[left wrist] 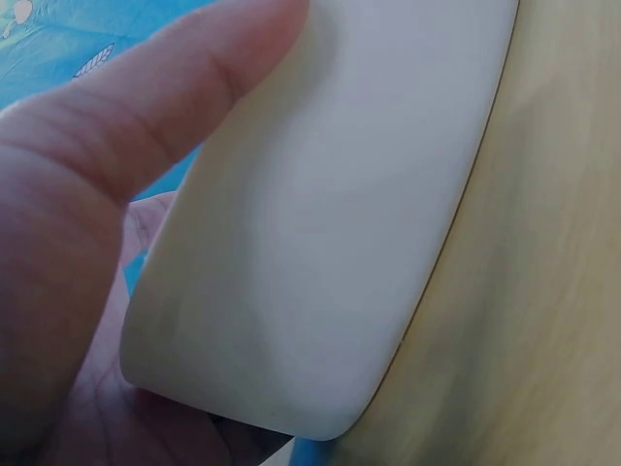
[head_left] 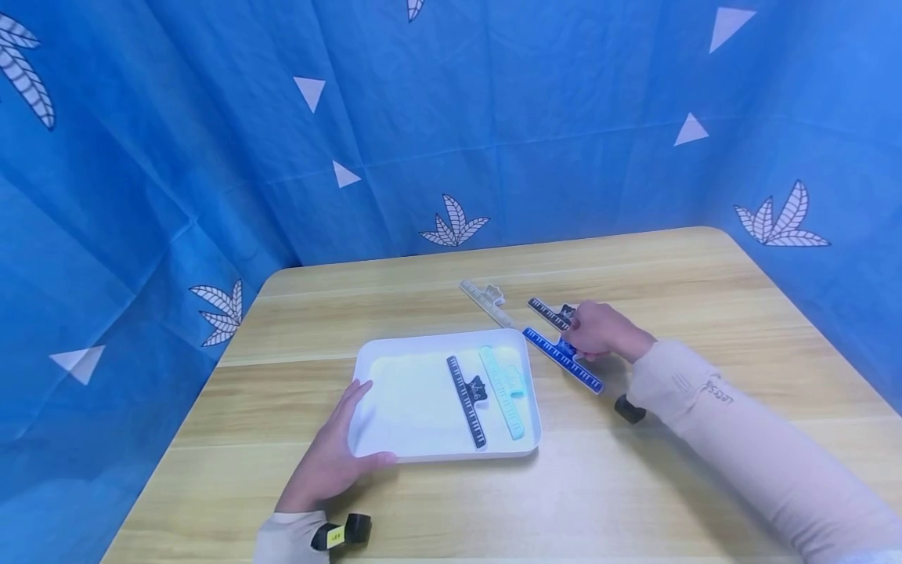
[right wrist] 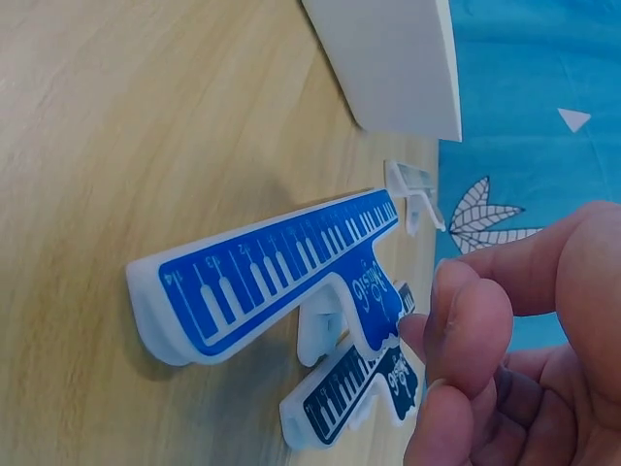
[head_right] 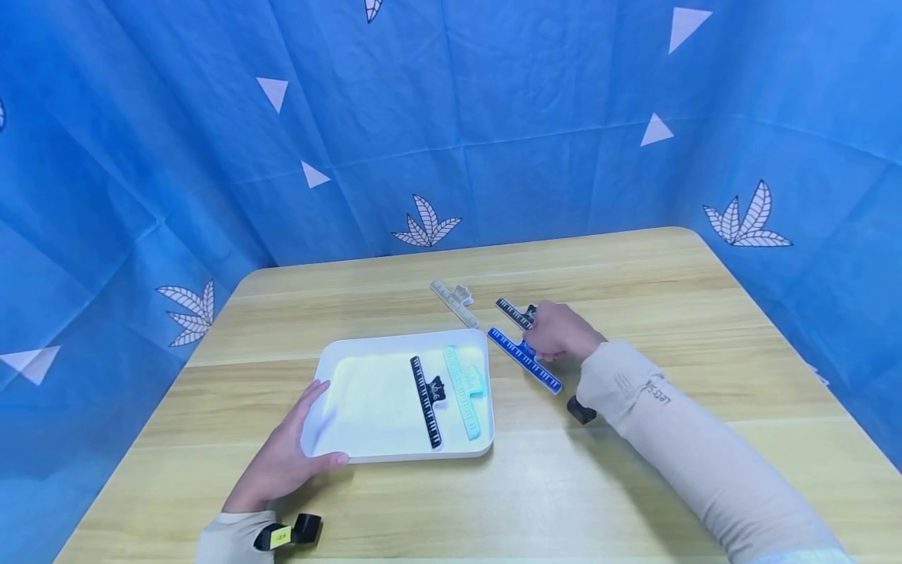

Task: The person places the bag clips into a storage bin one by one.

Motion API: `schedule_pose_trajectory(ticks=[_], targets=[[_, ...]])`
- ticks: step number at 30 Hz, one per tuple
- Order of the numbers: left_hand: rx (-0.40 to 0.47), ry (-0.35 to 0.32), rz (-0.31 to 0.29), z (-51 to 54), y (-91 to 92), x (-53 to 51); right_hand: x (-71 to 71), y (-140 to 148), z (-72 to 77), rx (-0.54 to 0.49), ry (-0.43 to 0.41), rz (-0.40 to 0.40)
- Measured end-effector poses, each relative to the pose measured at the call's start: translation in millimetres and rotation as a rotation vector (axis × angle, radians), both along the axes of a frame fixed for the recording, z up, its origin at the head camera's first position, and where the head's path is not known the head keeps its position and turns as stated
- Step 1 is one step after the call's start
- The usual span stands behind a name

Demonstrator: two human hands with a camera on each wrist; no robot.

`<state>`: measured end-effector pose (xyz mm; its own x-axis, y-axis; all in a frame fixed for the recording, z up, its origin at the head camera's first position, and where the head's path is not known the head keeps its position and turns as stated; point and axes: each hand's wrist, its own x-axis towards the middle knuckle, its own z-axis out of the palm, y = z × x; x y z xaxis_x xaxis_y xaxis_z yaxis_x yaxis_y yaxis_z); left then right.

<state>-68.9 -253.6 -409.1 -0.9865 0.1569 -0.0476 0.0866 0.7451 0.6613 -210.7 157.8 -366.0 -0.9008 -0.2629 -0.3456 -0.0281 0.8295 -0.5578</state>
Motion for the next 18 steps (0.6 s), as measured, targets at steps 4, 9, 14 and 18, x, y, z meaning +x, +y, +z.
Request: schedule_pose_trajectory(ticks=[4,9,14,18], targets=[[0.0,0.009,0.002,-1.7,-1.4,-0.6,-0.5,1.1,-0.7,-0.011,-0.023,-0.007],[0.008,0.014,0.01,-3.6,-1.0,-2.4,-2.7,4.0,-3.1,-0.012,-0.015,-0.016],[-0.005,-0.003,0.023,-3.2,0.1,-4.3,-4.1,6.0,-5.0,-0.007,-0.007,-0.023],[-0.02,-0.018,0.027,-3.2,-0.1,-1.2,-3.6,6.2,-8.9,-0.007,-0.023,-0.013]])
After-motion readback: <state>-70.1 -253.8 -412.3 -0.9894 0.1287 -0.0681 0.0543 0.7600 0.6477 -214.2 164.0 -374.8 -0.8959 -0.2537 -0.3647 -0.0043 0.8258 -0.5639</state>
